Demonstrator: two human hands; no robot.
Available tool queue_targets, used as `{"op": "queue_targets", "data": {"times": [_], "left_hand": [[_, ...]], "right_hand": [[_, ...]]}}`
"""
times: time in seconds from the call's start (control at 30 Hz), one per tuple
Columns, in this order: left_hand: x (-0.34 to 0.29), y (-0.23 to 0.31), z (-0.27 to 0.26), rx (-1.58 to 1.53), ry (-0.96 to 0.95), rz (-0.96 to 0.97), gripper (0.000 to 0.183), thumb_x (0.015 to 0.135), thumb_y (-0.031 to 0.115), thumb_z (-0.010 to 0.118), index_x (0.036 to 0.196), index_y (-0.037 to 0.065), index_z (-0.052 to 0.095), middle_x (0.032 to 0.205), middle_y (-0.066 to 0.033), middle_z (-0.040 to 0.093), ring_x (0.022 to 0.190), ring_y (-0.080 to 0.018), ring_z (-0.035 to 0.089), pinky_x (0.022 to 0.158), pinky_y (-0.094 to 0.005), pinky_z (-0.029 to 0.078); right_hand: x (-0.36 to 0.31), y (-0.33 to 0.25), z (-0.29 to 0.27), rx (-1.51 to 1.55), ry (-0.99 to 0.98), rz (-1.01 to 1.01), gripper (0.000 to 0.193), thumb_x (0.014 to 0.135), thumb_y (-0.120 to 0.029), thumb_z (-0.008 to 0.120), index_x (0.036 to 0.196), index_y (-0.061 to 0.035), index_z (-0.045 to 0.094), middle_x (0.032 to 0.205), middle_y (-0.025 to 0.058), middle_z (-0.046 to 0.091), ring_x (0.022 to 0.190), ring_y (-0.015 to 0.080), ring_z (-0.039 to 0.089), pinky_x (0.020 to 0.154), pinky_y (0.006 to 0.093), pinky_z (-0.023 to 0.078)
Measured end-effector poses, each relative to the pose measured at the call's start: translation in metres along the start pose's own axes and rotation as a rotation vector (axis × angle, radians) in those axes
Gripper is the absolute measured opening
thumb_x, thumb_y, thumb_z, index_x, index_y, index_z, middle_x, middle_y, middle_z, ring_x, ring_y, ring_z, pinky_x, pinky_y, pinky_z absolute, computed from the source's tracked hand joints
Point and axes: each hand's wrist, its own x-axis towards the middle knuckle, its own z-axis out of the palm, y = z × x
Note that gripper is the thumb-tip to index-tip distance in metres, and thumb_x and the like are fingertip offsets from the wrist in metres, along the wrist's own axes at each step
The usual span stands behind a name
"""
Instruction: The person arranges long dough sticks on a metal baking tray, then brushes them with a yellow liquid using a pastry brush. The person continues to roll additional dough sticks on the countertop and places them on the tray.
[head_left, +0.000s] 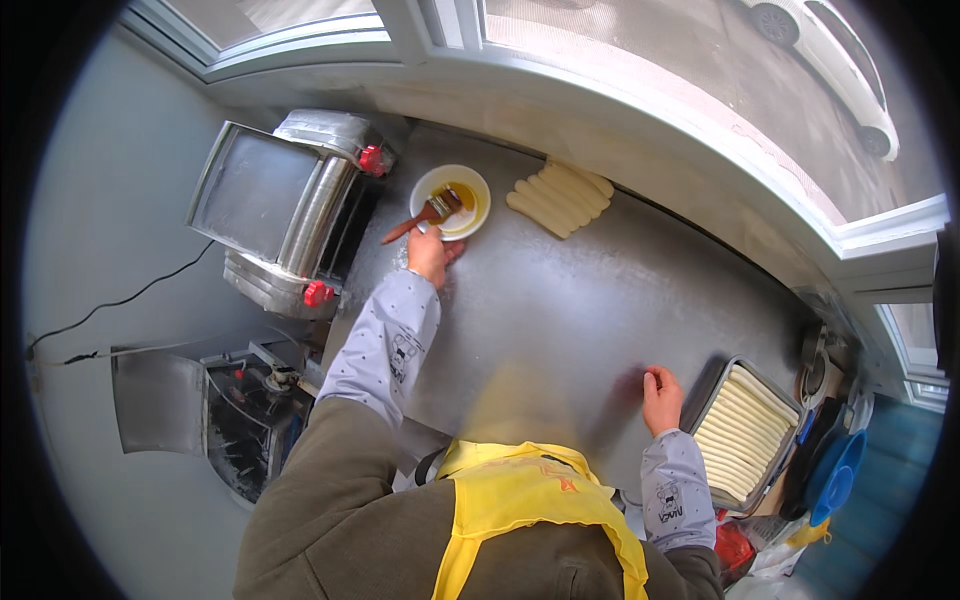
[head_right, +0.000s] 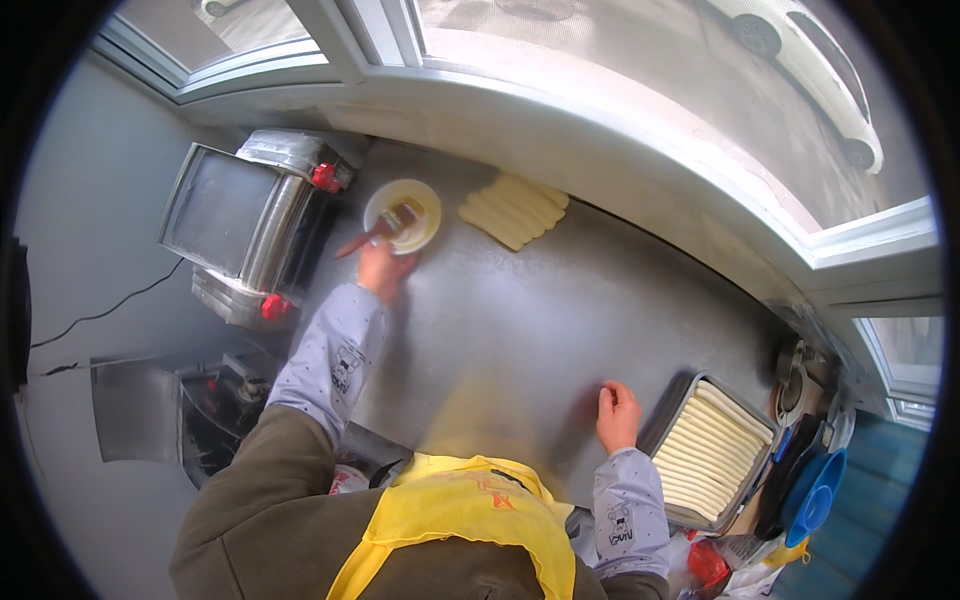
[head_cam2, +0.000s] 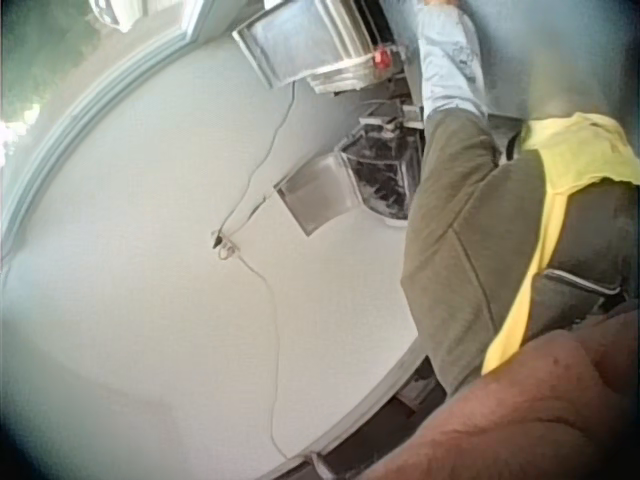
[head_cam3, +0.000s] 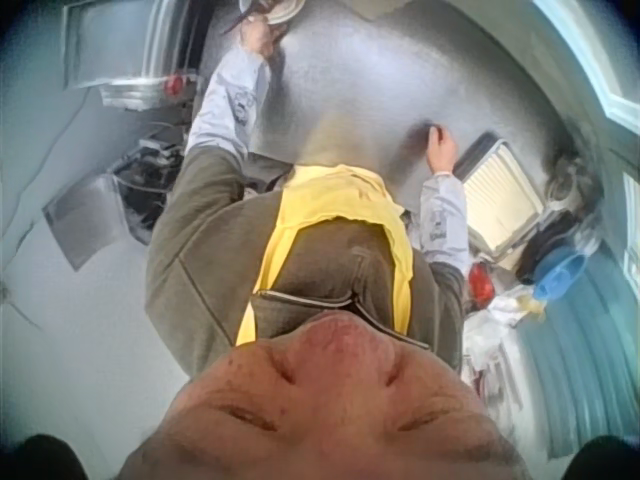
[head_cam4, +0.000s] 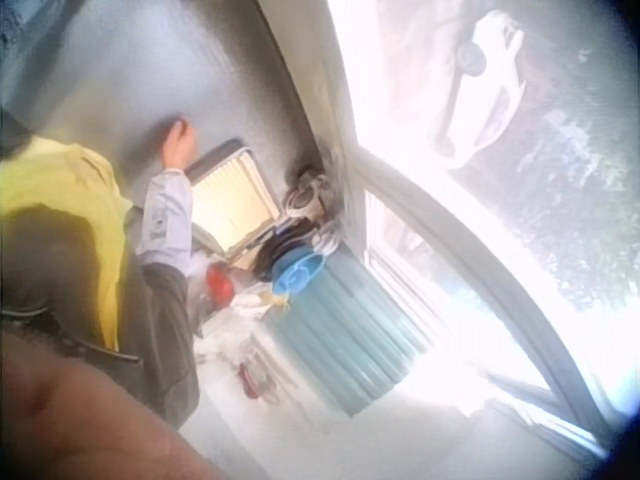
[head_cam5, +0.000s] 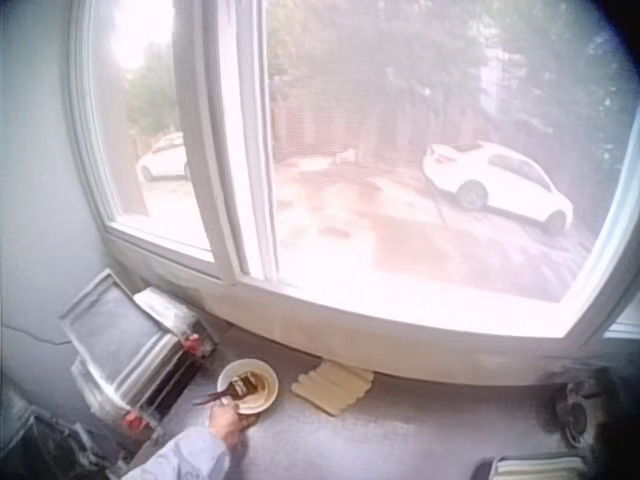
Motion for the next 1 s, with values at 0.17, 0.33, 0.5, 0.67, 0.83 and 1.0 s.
{"op": "queue_targets", "data": {"times": [0.17,0.33,0.5,0.67,0.83,1.0], "left_hand": [[0.054,0.02,0.0,-0.02,0.015,-0.001,0.038,0.111,0.016,0.044,0.146,0.005,0.038,0.128,-0.0188,0.071,0.104,-0.0333,0.077,0.089,-0.0469,0.062],[0.053,0.025,0.007,-0.107,-0.005,0.002,0.042,0.109,0.018,0.049,0.148,0.003,0.042,0.13,-0.0187,0.067,0.104,-0.0321,0.073,0.088,-0.0451,0.06],[0.007,-0.012,0.035,0.029,-0.046,-0.121,0.041,0.107,0.024,0.058,0.141,0.002,0.054,0.121,-0.0164,0.069,0.095,-0.0255,0.071,0.08,-0.036,0.057],[0.023,-0.04,0.102,0.668,-0.039,0.522,0.047,0.1,0.023,0.062,0.139,-0.003,0.062,0.129,-0.0213,0.072,0.105,-0.0355,0.072,0.09,-0.0414,0.057],[0.039,-0.038,0.121,0.78,-0.018,0.413,0.044,0.088,0.024,0.077,0.123,-0.002,0.068,0.113,-0.0237,0.075,0.105,-0.041,0.07,0.095,-0.0443,0.054],[-0.017,-0.028,0.121,0.767,-0.041,0.337,0.031,0.086,0.017,0.079,0.105,0.0,0.061,0.106,-0.0203,0.067,0.1,-0.0382,0.065,0.091,-0.0443,0.053]], "right_hand": [[-0.003,0.028,-0.004,-0.039,0.042,0.097,0.02,0.102,-0.013,0.068,0.113,0.002,0.074,0.1,0.0137,0.074,0.085,0.0223,0.069,0.08,0.0363,0.057],[-0.006,0.043,-0.01,-0.084,0.083,0.181,0.018,0.101,-0.014,0.069,0.109,0.0013,0.074,0.096,0.0126,0.074,0.084,0.0211,0.069,0.079,0.0366,0.057],[-0.007,0.042,0.001,-0.108,0.19,0.127,0.012,0.099,-0.013,0.069,0.099,-0.0004,0.069,0.09,0.0122,0.069,0.079,0.024,0.067,0.075,0.0384,0.056],[-0.008,0.038,0.012,-0.162,0.274,0.09,0.012,0.099,-0.013,0.068,0.096,-0.001,0.066,0.089,0.0105,0.065,0.078,0.0226,0.063,0.074,0.0373,0.054],[-0.009,0.036,0.017,-0.127,0.321,0.111,0.011,0.098,-0.013,0.068,0.098,-0.0023,0.067,0.092,0.0151,0.067,0.082,0.0319,0.067,0.077,0.0439,0.055],[-0.011,0.037,0.022,-0.178,0.351,0.083,0.013,0.099,-0.015,0.068,0.099,-0.0017,0.066,0.095,0.0161,0.067,0.085,0.033,0.067,0.079,0.0444,0.055]]}}
